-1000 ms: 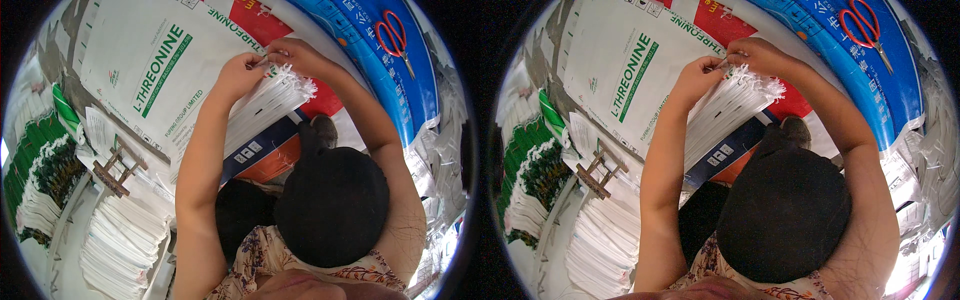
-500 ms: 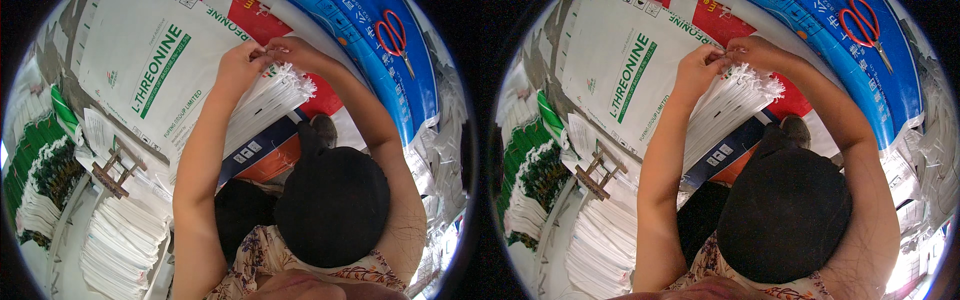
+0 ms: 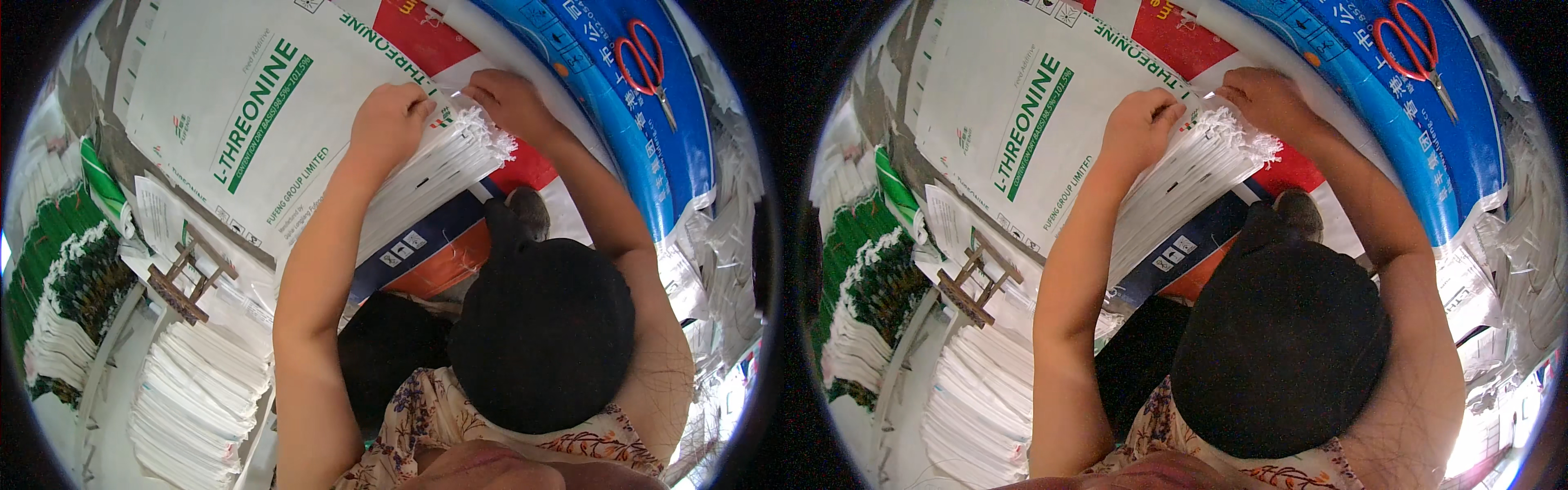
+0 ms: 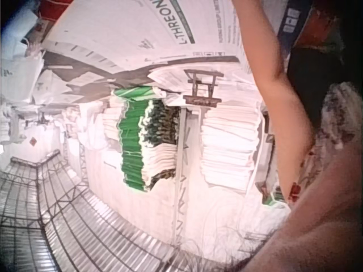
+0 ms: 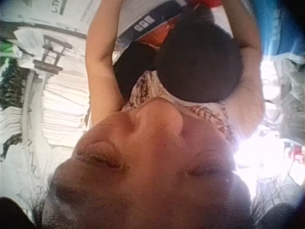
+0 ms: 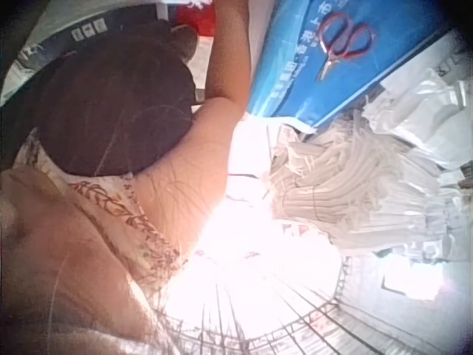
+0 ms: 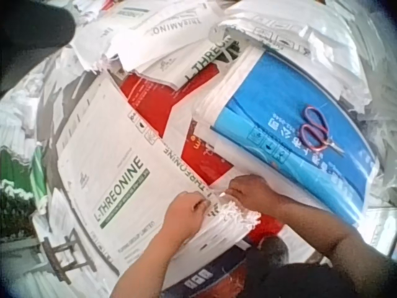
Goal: The person counts and aligns printed plastic bags into a stack, threads a string through the corner of the bags to tie them, and cuts the string with scissors.
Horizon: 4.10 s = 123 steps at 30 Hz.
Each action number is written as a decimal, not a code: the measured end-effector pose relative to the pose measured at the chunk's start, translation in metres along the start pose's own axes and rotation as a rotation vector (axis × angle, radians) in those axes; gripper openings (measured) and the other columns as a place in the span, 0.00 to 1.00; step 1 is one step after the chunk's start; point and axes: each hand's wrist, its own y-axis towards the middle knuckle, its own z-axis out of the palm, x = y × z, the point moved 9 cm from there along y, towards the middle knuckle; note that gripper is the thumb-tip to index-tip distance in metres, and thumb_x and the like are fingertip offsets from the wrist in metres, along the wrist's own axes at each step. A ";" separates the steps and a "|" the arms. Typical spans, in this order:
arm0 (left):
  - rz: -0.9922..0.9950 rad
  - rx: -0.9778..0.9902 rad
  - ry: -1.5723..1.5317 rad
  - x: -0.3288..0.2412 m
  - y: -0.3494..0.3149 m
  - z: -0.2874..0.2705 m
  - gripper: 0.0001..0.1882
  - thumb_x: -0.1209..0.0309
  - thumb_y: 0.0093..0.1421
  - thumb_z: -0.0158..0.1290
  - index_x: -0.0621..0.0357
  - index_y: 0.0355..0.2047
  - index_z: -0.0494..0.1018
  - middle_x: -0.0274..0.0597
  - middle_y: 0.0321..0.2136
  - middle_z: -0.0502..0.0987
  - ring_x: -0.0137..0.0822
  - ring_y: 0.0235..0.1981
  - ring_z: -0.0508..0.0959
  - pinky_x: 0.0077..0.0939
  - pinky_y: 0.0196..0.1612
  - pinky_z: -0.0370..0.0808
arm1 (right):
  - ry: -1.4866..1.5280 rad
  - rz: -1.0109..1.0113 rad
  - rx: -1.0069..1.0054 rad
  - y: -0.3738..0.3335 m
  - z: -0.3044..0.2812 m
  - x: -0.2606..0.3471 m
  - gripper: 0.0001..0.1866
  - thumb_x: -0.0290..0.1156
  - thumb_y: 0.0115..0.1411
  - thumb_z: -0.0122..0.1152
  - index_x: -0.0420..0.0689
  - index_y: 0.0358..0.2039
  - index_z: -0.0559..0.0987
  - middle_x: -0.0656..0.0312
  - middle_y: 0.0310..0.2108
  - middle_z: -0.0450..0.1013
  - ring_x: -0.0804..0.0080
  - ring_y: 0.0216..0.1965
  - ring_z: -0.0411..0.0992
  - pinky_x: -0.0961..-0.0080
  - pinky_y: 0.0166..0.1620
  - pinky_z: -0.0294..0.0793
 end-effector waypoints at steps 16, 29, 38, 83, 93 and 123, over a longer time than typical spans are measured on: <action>-0.426 0.048 -0.944 0.035 0.005 0.045 0.09 0.68 0.65 0.51 0.62 0.33 0.73 0.33 0.26 0.76 0.19 0.18 0.63 0.15 0.22 0.62 | 1.064 0.121 0.126 0.040 0.029 -0.003 0.11 0.38 0.69 0.50 0.44 0.34 0.72 0.68 0.25 0.64 0.80 0.28 0.65 0.83 0.37 0.69; -0.484 0.115 -1.210 0.028 -0.005 0.044 0.09 0.67 0.67 0.48 0.60 0.38 0.71 0.38 0.30 0.78 0.21 0.18 0.63 0.15 0.24 0.63 | 0.986 0.298 -0.129 0.042 0.009 0.007 0.13 0.40 0.65 0.58 0.43 0.34 0.74 0.68 0.24 0.68 0.83 0.24 0.65 0.81 0.30 0.70; -0.408 0.005 -1.154 0.037 0.001 0.039 0.10 0.68 0.67 0.48 0.64 0.35 0.71 0.42 0.26 0.77 0.29 0.23 0.73 0.24 0.28 0.72 | 0.849 0.354 -0.196 0.041 -0.013 0.023 0.14 0.40 0.66 0.57 0.40 0.38 0.75 0.68 0.21 0.66 0.81 0.22 0.64 0.81 0.32 0.66; -0.276 0.008 -1.402 0.018 -0.002 -0.035 0.11 0.66 0.69 0.47 0.57 0.30 0.69 0.37 0.27 0.76 0.28 0.31 0.73 0.23 0.41 0.69 | 1.471 0.380 0.012 0.051 -0.014 0.069 0.14 0.42 0.70 0.48 0.48 0.29 0.71 0.69 0.25 0.67 0.77 0.28 0.67 0.75 0.41 0.71; -0.365 0.069 -1.233 0.019 -0.010 -0.034 0.09 0.65 0.67 0.47 0.52 0.30 0.69 0.34 0.25 0.76 0.23 0.26 0.68 0.18 0.32 0.61 | 1.272 0.485 -0.054 0.047 -0.007 0.047 0.16 0.42 0.68 0.52 0.48 0.25 0.67 0.73 0.17 0.54 0.82 0.17 0.50 0.79 0.23 0.53; -0.502 -0.055 -1.275 0.051 0.004 -0.038 0.08 0.65 0.67 0.49 0.53 0.32 0.70 0.34 0.26 0.76 0.28 0.32 0.75 0.22 0.35 0.64 | 0.100 0.059 0.396 0.056 0.000 0.118 0.17 0.42 0.66 0.54 0.38 0.35 0.77 0.51 0.27 0.75 0.58 0.29 0.72 0.63 0.38 0.70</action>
